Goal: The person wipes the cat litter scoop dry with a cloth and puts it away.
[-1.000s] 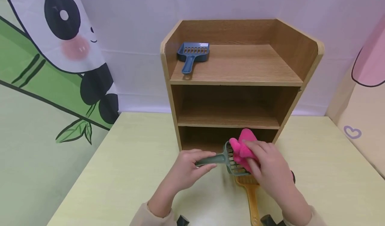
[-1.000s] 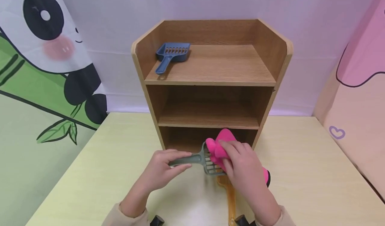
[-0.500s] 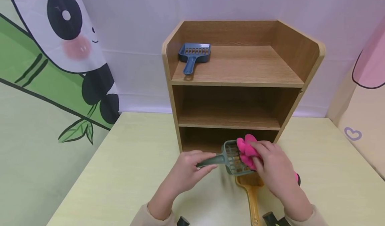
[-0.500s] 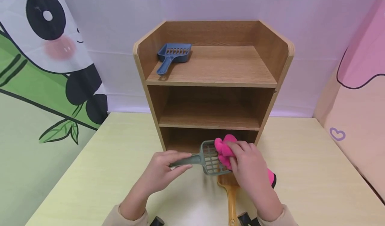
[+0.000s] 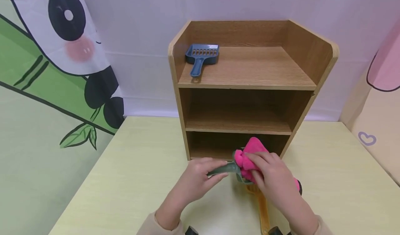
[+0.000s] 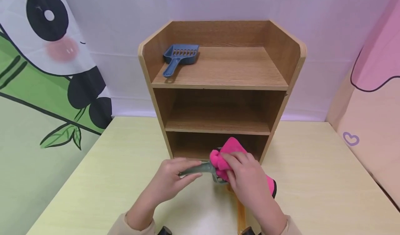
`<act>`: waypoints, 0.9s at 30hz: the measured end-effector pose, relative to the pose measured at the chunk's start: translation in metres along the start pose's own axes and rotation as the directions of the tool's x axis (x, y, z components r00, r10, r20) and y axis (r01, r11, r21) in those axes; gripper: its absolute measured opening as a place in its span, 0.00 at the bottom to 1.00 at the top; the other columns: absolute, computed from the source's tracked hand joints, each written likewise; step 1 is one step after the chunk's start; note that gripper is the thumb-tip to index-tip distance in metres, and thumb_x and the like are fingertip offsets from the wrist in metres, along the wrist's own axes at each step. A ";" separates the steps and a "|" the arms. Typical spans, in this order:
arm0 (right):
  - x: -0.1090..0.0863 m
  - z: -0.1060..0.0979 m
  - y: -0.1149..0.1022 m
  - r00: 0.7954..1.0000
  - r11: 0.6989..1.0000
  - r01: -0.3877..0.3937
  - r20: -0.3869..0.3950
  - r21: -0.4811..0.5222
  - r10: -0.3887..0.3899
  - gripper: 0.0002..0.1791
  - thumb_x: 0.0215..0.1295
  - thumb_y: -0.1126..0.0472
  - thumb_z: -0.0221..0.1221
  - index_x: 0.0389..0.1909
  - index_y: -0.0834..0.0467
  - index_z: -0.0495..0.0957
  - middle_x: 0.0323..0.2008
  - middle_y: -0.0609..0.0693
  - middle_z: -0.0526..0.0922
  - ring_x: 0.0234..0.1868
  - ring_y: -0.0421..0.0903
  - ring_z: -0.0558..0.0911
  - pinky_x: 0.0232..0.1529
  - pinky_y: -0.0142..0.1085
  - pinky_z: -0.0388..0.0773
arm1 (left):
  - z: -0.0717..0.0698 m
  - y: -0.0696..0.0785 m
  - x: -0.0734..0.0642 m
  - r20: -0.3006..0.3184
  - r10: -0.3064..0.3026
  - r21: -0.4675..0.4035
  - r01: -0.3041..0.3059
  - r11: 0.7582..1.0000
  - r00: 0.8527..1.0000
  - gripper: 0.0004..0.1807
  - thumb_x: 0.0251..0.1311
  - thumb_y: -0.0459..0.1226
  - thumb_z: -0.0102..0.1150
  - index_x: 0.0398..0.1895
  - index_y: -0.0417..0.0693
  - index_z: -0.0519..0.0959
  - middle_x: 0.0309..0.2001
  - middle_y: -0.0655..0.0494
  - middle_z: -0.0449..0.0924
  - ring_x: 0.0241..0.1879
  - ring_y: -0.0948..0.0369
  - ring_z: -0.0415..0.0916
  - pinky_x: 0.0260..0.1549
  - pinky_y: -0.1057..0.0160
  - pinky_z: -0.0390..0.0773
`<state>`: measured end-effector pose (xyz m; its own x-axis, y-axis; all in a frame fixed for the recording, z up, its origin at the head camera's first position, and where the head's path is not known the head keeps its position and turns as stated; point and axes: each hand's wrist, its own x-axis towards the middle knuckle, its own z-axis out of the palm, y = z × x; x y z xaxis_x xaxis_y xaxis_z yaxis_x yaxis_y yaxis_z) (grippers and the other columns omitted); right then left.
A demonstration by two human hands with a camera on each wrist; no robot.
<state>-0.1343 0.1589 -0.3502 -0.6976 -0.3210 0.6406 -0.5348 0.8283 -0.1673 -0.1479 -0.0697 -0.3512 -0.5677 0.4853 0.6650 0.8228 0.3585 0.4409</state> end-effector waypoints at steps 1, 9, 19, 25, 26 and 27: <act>0.000 0.001 0.001 1.000 1.000 -0.015 0.003 -0.006 0.015 0.21 0.44 0.66 0.71 0.44 0.55 0.83 0.37 0.49 0.83 0.32 0.47 0.74 0.32 0.37 0.75 | 0.000 0.000 0.000 -0.006 0.005 0.005 -0.005 1.000 1.000 0.14 0.49 0.32 0.69 0.40 0.37 0.83 0.32 0.50 0.86 0.25 0.67 0.76 0.25 0.83 0.72; 0.000 -0.003 0.011 0.994 0.994 -0.107 0.013 -0.034 0.108 0.19 0.47 0.68 0.69 0.45 0.58 0.83 0.39 0.53 0.83 0.37 0.51 0.77 0.37 0.43 0.78 | -0.003 0.000 0.000 -0.030 0.016 0.012 -0.016 1.000 0.999 0.14 0.48 0.31 0.70 0.39 0.36 0.84 0.31 0.50 0.86 0.24 0.67 0.75 0.25 0.82 0.72; -0.001 0.000 0.000 1.000 1.000 -0.005 0.028 0.018 0.004 0.20 0.46 0.65 0.70 0.44 0.54 0.83 0.38 0.48 0.83 0.33 0.46 0.75 0.32 0.37 0.76 | -0.002 0.002 -0.001 0.016 0.022 0.034 -0.022 0.999 1.000 0.12 0.50 0.32 0.68 0.40 0.38 0.83 0.30 0.53 0.84 0.24 0.69 0.71 0.24 0.84 0.69; -0.001 0.002 0.007 0.994 0.996 -0.084 0.069 -0.031 0.086 0.17 0.47 0.66 0.70 0.42 0.56 0.83 0.38 0.50 0.83 0.34 0.48 0.74 0.34 0.39 0.76 | -0.004 0.005 -0.001 0.008 0.029 0.056 -0.029 0.998 1.000 0.13 0.50 0.32 0.69 0.40 0.38 0.83 0.30 0.53 0.84 0.24 0.68 0.74 0.25 0.84 0.71; -0.001 0.001 0.008 0.993 0.995 -0.093 0.072 -0.039 0.095 0.17 0.47 0.66 0.70 0.42 0.57 0.83 0.38 0.51 0.83 0.34 0.48 0.74 0.34 0.39 0.76 | -0.005 0.005 -0.001 0.007 0.026 0.059 -0.026 0.998 1.000 0.13 0.49 0.32 0.69 0.40 0.37 0.83 0.30 0.52 0.84 0.25 0.68 0.74 0.25 0.83 0.71; -0.001 0.000 0.009 0.992 0.994 -0.099 0.072 -0.040 0.102 0.17 0.47 0.66 0.70 0.42 0.58 0.83 0.38 0.52 0.83 0.35 0.49 0.75 0.35 0.40 0.77 | -0.006 0.005 -0.001 0.005 0.025 0.060 -0.025 0.998 1.000 0.13 0.49 0.32 0.69 0.40 0.37 0.83 0.31 0.52 0.85 0.25 0.67 0.75 0.26 0.83 0.72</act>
<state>-0.1389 0.1668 -0.3524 -0.7810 -0.2674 0.5643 -0.4437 0.8735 -0.2002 -0.1432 -0.0726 -0.3459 -0.5475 0.4983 0.6723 0.8337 0.3937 0.3871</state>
